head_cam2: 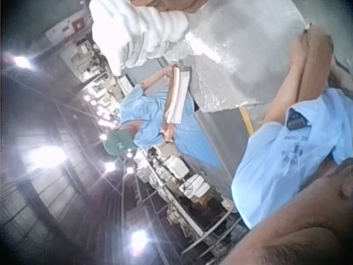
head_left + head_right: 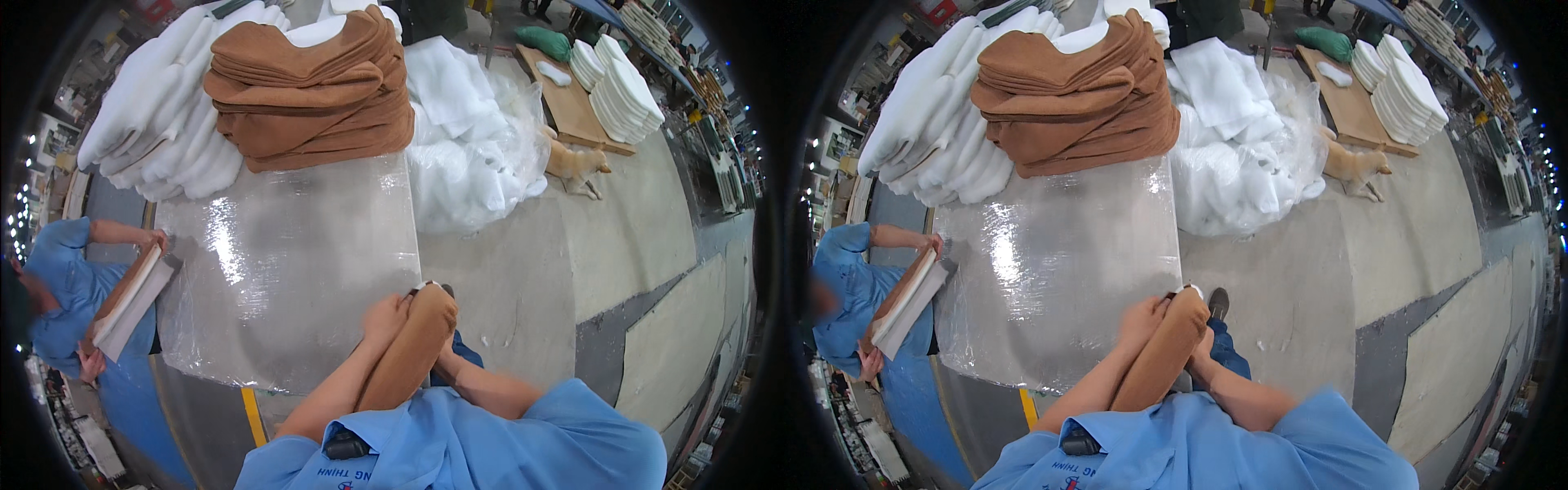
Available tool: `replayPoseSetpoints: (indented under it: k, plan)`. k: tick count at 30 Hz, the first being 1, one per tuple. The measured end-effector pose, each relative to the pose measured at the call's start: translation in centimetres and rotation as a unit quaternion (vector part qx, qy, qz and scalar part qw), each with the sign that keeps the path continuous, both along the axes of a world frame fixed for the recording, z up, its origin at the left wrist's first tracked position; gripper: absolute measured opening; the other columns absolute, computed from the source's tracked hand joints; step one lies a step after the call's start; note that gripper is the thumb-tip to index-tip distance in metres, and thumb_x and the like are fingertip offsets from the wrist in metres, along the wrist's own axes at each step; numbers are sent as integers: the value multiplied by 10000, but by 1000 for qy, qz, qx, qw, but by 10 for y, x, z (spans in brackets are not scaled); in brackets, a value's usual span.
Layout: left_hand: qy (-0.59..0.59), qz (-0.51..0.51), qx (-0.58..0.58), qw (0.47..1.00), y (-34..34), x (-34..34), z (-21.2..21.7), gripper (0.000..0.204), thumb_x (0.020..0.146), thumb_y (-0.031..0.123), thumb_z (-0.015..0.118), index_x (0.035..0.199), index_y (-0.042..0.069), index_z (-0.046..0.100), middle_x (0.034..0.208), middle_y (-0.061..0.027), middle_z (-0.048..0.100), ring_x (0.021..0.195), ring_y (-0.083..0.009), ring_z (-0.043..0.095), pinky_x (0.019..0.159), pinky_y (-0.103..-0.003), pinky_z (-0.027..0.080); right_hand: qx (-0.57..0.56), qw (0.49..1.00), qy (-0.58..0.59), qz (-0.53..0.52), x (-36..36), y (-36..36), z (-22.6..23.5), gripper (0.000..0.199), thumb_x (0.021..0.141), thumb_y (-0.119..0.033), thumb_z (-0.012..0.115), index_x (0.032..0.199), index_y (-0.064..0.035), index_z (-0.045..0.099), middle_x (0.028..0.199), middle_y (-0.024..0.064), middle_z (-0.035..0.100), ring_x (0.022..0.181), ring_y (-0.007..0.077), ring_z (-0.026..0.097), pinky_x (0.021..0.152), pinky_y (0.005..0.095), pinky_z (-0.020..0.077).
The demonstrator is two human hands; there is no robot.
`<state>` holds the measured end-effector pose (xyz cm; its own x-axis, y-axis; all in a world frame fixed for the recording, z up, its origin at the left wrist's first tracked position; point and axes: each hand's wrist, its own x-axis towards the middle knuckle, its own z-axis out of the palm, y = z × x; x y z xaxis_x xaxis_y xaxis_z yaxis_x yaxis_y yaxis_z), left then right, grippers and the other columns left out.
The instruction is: The person repeatedly picks up white foam inserts and brown fabric covers, inserts the foam into the covers, and stacks the finished cushions. The person works at a table in a factory setting alongside other workers.
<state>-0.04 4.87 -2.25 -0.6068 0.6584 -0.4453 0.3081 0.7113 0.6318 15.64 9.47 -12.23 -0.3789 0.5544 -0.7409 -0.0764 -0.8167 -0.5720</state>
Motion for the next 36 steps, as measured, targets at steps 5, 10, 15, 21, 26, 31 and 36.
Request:
replayPoseSetpoints:
  k: [5, 10, 15, 21, 26, 31, 36]
  plan:
    - [13, -15, 45, 999, 42, 25, 15, 378, 1048, 419, 559, 1023, 75, 712, 965, -231, 728, 943, -461, 689, 802, -537, 524, -79, 996, 42, 5, 33, 21, 24, 280, 1067, -216, 568, 1276, -52, 656, 1196, 78, 722, 1060, 210, 699, 865, 391, 578]
    - [1, -117, 14, 993, 71, 23, 3, 325, 1062, 363, 536, 1010, 63, 649, 916, -250, 718, 900, -483, 679, 770, -583, 502, -132, 989, 53, -37, 37, 32, 23, 324, 1080, -267, 532, 1313, -66, 632, 1226, 93, 711, 1097, 231, 690, 907, 409, 572]
    - [-3, -139, -7, 990, 86, 23, 0, 317, 1071, 356, 525, 1009, 61, 624, 891, -257, 712, 872, -494, 675, 756, -600, 495, -152, 984, 46, -83, 20, 30, -1, 368, 1093, -318, 496, 1349, -80, 608, 1257, 107, 700, 1134, 251, 681, 948, 426, 566]
    - [13, -227, -11, 974, 125, 36, -10, 335, 1073, 396, 517, 1031, 86, 638, 875, -258, 714, 861, -492, 681, 744, -600, 504, -218, 966, 70, -124, 44, 27, 26, 421, 1109, -380, 452, 1393, -96, 580, 1294, 125, 687, 1179, 276, 670, 997, 448, 558]
    - [-33, -197, -8, 980, 136, 48, -50, 357, 1079, 415, 506, 1052, 89, 650, 936, -247, 728, 910, -494, 685, 766, -596, 508, -272, 931, 16, -242, 47, 53, 66, 466, 1122, -431, 416, 1429, -110, 556, 1325, 139, 676, 1217, 296, 661, 1039, 465, 552]
    - [-123, -199, 10, 972, 135, 50, -65, 397, 1089, 413, 468, 1159, 80, 673, 1081, -262, 721, 1044, -489, 667, 882, -556, 516, -157, 955, 125, -219, 58, 41, -4, 507, 1120, -438, 428, 1497, -108, 501, 1408, 122, 630, 1264, 314, 632, 1084, 472, 526]
    - [-183, -207, 2, 961, 126, 43, -64, 418, 1083, 407, 476, 1143, 61, 704, 1108, -240, 727, 1062, -461, 676, 912, -507, 521, -171, 974, 80, -128, 57, 24, -10, 515, 1122, -426, 430, 1529, -114, 479, 1460, 115, 598, 1297, 311, 609, 1110, 461, 508]
